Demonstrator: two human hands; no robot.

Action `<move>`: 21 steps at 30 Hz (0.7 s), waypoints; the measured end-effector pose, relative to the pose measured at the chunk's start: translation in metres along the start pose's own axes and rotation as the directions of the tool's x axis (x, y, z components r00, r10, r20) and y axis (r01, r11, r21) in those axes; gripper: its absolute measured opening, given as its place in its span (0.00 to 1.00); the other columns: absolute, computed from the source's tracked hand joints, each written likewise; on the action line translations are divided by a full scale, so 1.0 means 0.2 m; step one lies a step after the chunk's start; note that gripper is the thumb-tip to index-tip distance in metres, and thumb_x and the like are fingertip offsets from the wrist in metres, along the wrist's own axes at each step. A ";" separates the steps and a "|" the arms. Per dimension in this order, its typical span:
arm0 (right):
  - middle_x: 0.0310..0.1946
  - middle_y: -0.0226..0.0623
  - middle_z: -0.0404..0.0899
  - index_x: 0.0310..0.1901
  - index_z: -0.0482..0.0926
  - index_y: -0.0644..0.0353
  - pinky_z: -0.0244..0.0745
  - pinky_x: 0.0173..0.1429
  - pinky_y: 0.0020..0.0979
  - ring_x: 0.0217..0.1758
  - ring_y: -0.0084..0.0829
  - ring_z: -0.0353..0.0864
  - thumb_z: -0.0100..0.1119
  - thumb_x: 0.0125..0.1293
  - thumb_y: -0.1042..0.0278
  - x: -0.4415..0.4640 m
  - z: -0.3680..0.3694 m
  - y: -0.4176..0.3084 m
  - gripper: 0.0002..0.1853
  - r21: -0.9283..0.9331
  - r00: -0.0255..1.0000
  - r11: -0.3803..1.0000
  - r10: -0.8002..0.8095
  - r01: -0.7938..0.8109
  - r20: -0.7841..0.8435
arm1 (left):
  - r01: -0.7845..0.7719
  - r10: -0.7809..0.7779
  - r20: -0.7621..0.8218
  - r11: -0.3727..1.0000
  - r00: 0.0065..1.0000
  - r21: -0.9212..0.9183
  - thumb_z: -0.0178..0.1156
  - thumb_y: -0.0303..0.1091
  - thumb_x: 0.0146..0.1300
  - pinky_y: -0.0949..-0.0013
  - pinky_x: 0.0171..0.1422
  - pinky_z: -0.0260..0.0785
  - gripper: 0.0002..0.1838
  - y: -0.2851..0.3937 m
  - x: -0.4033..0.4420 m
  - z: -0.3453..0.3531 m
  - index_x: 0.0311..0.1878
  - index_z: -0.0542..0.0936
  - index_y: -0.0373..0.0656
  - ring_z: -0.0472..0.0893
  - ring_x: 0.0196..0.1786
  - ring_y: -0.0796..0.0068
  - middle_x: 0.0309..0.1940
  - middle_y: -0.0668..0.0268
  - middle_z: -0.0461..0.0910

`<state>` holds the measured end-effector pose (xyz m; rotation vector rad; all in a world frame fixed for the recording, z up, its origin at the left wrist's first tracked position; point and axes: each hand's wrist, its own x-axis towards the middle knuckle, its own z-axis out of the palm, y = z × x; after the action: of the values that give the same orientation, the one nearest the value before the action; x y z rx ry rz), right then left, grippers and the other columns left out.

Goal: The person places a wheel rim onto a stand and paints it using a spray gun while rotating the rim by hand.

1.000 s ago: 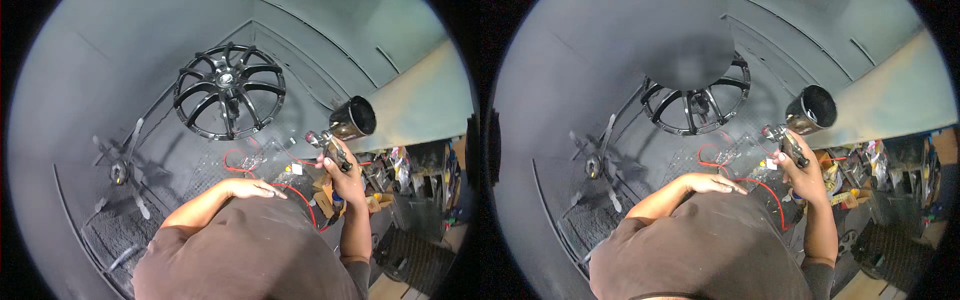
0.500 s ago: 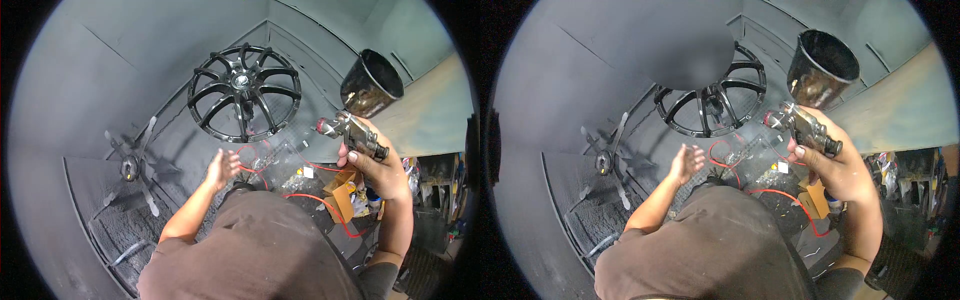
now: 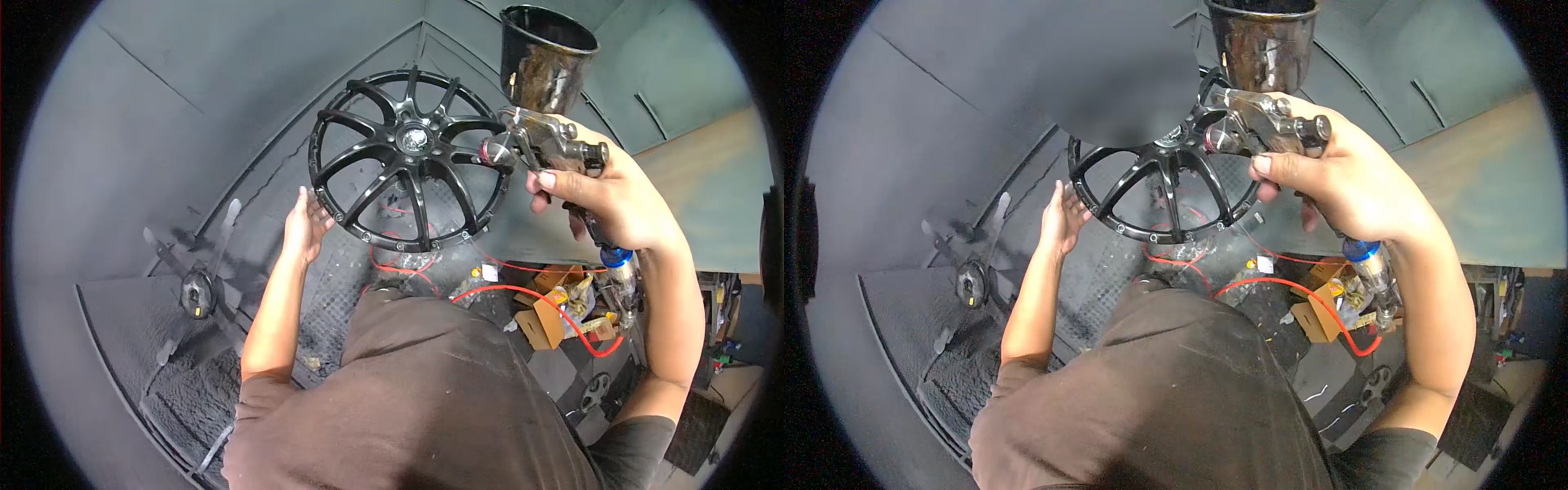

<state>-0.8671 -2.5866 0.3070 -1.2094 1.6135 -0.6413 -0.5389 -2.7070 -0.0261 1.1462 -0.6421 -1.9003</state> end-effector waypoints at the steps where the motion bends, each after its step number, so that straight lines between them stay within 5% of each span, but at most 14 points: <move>1: 0.34 0.24 0.79 0.61 0.74 0.55 0.74 0.27 0.22 0.37 0.16 0.80 0.61 0.68 0.66 0.04 0.01 -0.01 0.21 0.000 1.000 1.000 0.011 -0.011 -0.001 | 0.011 -0.011 0.002 1.000 1.000 -0.002 0.47 0.58 0.75 0.60 0.59 0.67 0.30 0.00 -0.01 0.00 0.65 0.70 0.41 0.74 0.53 0.71 0.50 0.63 0.74; 8: 0.29 0.23 0.77 0.56 0.77 0.53 0.72 0.27 0.23 0.33 0.16 0.76 0.60 0.69 0.65 0.25 0.10 -0.02 0.15 -0.127 0.998 0.992 0.001 0.007 0.063 | 0.047 -0.047 -0.011 0.999 0.999 -0.001 0.51 0.51 0.76 0.62 0.56 0.66 0.15 -0.09 -0.12 0.04 0.54 0.74 0.53 0.74 0.51 0.76 0.45 0.73 0.77; 17: 0.31 0.25 0.78 0.56 0.77 0.54 0.75 0.27 0.24 0.32 0.18 0.77 0.59 0.69 0.66 0.37 0.20 -0.06 0.15 -0.215 0.997 0.977 0.022 -0.007 0.068 | 0.174 -0.156 0.116 0.969 0.981 -0.172 0.56 0.32 0.70 0.56 0.63 0.69 0.11 -0.34 -0.29 0.09 0.53 0.69 0.48 0.76 0.54 0.68 0.50 0.69 0.75; 21: 0.32 0.25 0.78 0.56 0.77 0.54 0.76 0.28 0.25 0.33 0.18 0.78 0.59 0.69 0.67 0.38 0.22 -0.07 0.15 -0.217 0.998 0.976 0.042 -0.030 0.051 | 0.271 -0.250 0.221 0.960 0.942 -0.068 0.54 0.27 0.67 0.57 0.63 0.71 0.11 -0.33 -0.29 0.06 0.52 0.70 0.44 0.76 0.54 0.68 0.49 0.67 0.75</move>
<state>-0.8235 -2.6557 0.2735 -1.3392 1.6867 -0.4129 -0.5593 -2.6228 -0.0425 1.0153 -0.5228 -2.2766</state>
